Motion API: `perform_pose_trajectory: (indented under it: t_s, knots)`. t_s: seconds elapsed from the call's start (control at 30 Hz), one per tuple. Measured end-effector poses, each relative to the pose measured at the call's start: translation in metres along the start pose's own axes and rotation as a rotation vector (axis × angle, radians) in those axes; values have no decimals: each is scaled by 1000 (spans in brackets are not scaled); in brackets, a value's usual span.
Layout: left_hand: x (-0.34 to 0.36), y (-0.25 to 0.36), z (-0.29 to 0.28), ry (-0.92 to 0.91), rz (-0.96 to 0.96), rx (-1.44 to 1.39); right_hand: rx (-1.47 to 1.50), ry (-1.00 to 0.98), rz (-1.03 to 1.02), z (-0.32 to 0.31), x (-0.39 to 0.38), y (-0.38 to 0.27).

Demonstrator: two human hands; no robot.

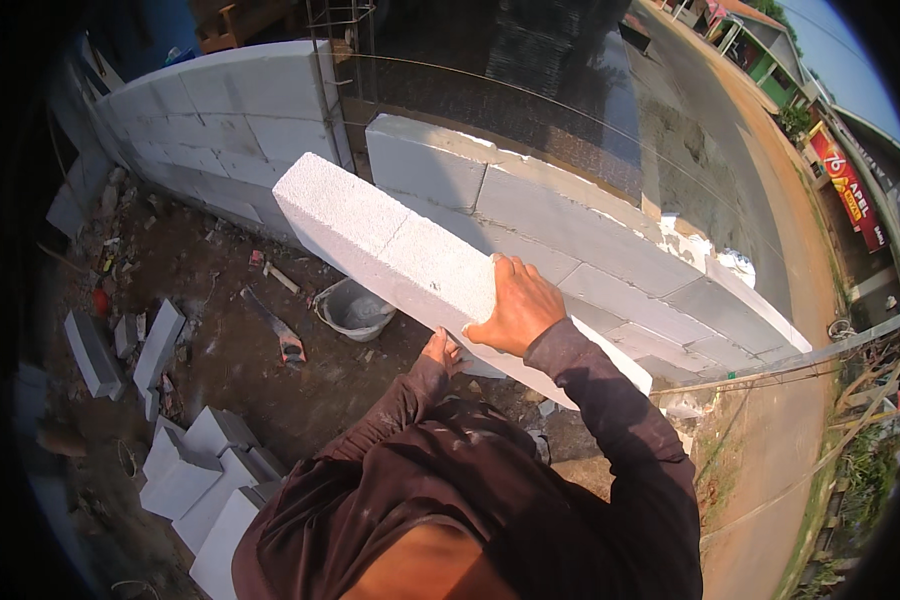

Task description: The person applies mortar to a low wall using a trowel and bucket, then places white blocks onto the mortar. The person repeats this process, adding blocks and applying mortar to the joints.

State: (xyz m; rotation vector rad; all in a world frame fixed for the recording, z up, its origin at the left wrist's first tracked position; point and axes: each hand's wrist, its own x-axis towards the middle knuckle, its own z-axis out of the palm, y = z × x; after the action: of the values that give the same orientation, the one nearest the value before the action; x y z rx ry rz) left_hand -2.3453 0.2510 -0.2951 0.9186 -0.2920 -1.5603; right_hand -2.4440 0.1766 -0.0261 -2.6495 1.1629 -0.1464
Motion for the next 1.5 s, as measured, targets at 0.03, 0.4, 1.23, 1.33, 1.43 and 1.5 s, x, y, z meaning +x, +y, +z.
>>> perform_pose_trajectory:
  t_s: [0.03,0.4,1.23,1.33,1.43,1.5]
  knots:
    - [14,3,6,-43,-15,10,-33,17,11,-9,3,0]
    - [126,69,118,94,45,115,-292,197,51,-84,74,13]
    - [234,183,146,403,150,442,-437,152,-132,-93,229,77]
    - [240,178,143,408,129,479,-449,161,-125,-91,232,79]
    - [245,177,140,410,131,477,-445,158,-133,-89,235,80]
    - [243,176,139,402,136,451,-436,158,-134,-87,235,83]
